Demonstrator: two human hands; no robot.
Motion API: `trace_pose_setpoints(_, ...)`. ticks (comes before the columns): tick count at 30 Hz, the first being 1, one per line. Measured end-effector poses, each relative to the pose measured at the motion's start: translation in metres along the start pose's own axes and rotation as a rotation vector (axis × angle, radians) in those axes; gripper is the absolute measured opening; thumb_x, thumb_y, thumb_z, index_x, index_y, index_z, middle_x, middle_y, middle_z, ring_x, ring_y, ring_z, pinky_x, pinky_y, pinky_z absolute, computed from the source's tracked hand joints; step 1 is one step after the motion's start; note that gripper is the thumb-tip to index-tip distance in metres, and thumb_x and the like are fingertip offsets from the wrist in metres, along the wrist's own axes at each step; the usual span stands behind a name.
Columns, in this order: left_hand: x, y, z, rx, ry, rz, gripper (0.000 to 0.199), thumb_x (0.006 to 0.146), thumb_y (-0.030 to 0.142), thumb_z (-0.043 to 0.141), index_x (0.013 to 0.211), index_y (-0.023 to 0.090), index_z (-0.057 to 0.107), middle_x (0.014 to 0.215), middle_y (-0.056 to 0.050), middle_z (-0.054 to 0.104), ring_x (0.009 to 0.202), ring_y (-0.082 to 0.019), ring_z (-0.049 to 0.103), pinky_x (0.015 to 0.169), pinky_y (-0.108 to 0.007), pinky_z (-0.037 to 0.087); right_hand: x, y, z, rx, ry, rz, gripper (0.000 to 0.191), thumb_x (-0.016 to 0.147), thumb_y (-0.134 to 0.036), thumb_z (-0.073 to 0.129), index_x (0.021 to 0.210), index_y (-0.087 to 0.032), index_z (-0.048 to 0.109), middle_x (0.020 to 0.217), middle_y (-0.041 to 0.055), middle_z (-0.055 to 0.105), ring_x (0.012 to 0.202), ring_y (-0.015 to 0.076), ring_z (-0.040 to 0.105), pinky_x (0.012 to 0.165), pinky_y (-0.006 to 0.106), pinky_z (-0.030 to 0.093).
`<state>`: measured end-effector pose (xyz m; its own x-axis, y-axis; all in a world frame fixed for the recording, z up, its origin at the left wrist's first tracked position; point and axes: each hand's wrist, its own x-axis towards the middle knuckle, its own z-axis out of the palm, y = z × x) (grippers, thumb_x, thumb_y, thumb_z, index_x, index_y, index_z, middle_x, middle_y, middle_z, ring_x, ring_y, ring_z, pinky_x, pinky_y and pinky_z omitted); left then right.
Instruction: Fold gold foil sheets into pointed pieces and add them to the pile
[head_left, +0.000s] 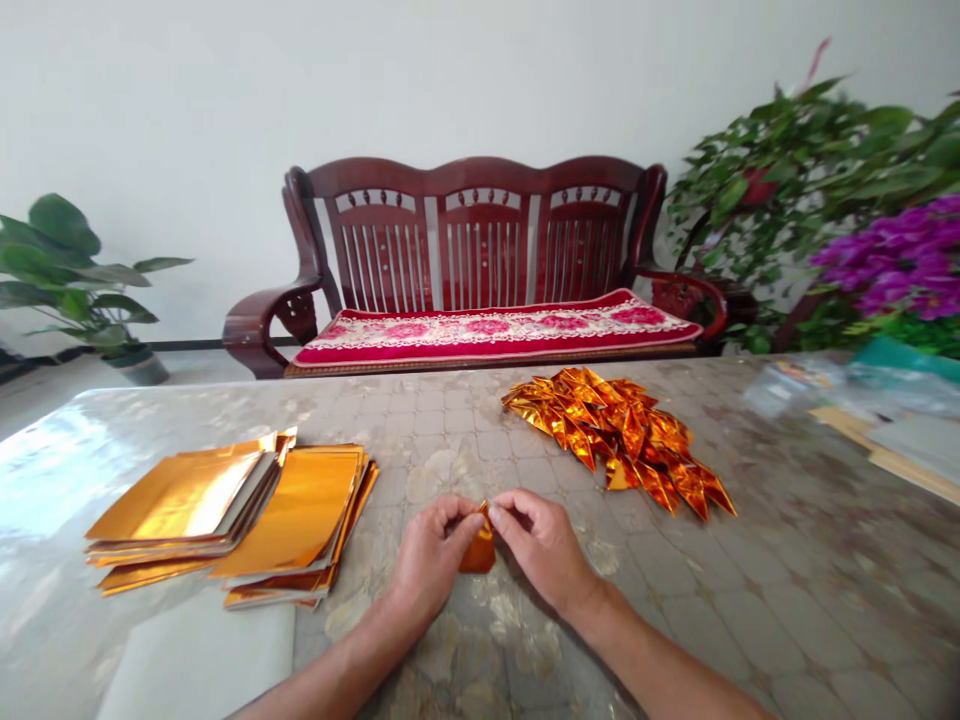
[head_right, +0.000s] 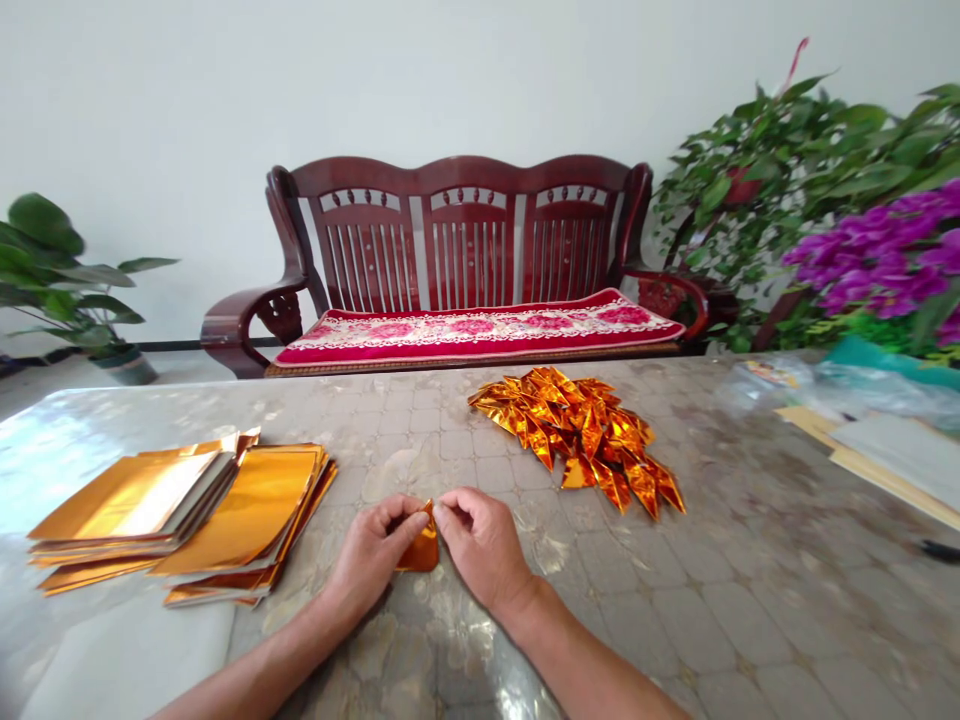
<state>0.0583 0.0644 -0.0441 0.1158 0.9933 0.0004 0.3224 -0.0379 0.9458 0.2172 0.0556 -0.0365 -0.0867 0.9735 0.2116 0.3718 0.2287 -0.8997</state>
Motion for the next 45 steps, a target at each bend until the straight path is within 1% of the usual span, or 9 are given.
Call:
trace_pose_setpoints(7,0.0,-0.005,0.001,-0.021,-0.004,0.025,0.018,0.085,0.035,0.058,0.083,0.017,0.063,0.071,0.002,0.065,0.066,-0.014,0.06,0.062,-0.023,0.045,0.004,0.003,0.003,0.318,-0.021,0.223,0.024,0.08,-0.041,0.064,0.08,-0.017,0.068,0.06,-0.0013,0.062,0.055,0.0132,0.057,0.052,0.022,0.047)
trace_pose_setpoints(11,-0.007,-0.001,-0.002,0.255,0.106,0.211,0.012,0.083,0.025,0.061,0.094,0.021,0.061,0.086,-0.001,0.068,0.081,-0.018,0.063,0.075,-0.029,0.047,0.005,-0.001,0.002,0.409,0.005,0.318,0.03,0.074,-0.046,0.068,0.078,-0.016,0.066,0.055,-0.002,0.061,0.049,0.0123,0.056,0.048,0.022,0.047)
trace_pose_setpoints(15,-0.017,0.011,-0.003,0.564,0.064,0.439,0.029,0.082,0.025,0.065,0.11,0.025,0.06,0.108,-0.004,0.068,0.101,-0.024,0.061,0.087,-0.037,0.045,0.005,-0.003,0.002,0.426,0.057,0.343,0.033,0.072,-0.048,0.07,0.076,-0.016,0.065,0.053,-0.002,0.06,0.046,0.0115,0.054,0.046,0.021,0.045)
trace_pose_setpoints(19,-0.021,0.016,0.001,0.693,0.026,0.478,0.048,0.079,0.029,0.069,0.125,0.024,0.055,0.114,-0.008,0.068,0.103,-0.027,0.062,0.088,-0.04,0.046,0.005,-0.003,0.003,0.396,0.077,0.374,0.034,0.071,-0.049,0.071,0.075,-0.015,0.066,0.053,-0.0008,0.062,0.045,0.0119,0.055,0.044,0.021,0.045)
trace_pose_setpoints(22,-0.018,0.012,0.001,0.646,0.019,0.459,0.034,0.089,0.027,0.056,0.123,0.023,0.059,0.109,-0.008,0.07,0.1,-0.024,0.064,0.088,-0.038,0.048,0.004,-0.003,0.004,0.393,0.064,0.359,0.034,0.071,-0.049,0.071,0.074,-0.015,0.066,0.053,-0.0008,0.062,0.044,0.0117,0.055,0.043,0.021,0.045)
trace_pose_setpoints(25,-0.012,0.007,-0.001,0.504,0.022,0.356,0.031,0.095,0.026,0.044,0.117,0.024,0.066,0.105,-0.005,0.073,0.098,-0.021,0.067,0.089,-0.034,0.05,0.004,-0.003,0.003,0.388,0.057,0.357,0.03,0.071,-0.046,0.07,0.074,-0.017,0.065,0.054,-0.0012,0.062,0.045,0.0123,0.056,0.043,0.021,0.045)
trace_pose_setpoints(29,-0.007,0.005,-0.003,0.236,0.024,0.165,0.031,0.094,0.031,0.044,0.107,0.023,0.072,0.106,-0.002,0.075,0.099,-0.019,0.068,0.09,-0.029,0.05,0.004,-0.003,0.003,0.345,0.046,0.354,0.021,0.071,-0.039,0.066,0.073,-0.018,0.063,0.054,-0.0015,0.061,0.048,0.0132,0.056,0.044,0.022,0.046)
trace_pose_setpoints(33,-0.005,0.006,-0.003,0.12,0.001,0.052,0.031,0.091,0.035,0.049,0.1,0.022,0.076,0.095,-0.001,0.077,0.09,-0.021,0.07,0.081,-0.028,0.052,0.005,-0.001,0.001,0.321,0.071,0.271,0.021,0.073,-0.038,0.065,0.077,-0.017,0.065,0.059,-0.0004,0.062,0.051,0.0137,0.057,0.046,0.023,0.046)
trace_pose_setpoints(45,-0.006,0.008,-0.004,0.122,-0.016,0.037,0.029,0.088,0.033,0.051,0.095,0.021,0.077,0.088,0.0,0.077,0.084,-0.021,0.07,0.075,-0.026,0.05,0.006,0.004,-0.001,0.181,0.08,0.158,0.018,0.079,-0.035,0.064,0.076,-0.018,0.067,0.06,-0.0004,0.062,0.053,0.0137,0.055,0.053,0.023,0.046)
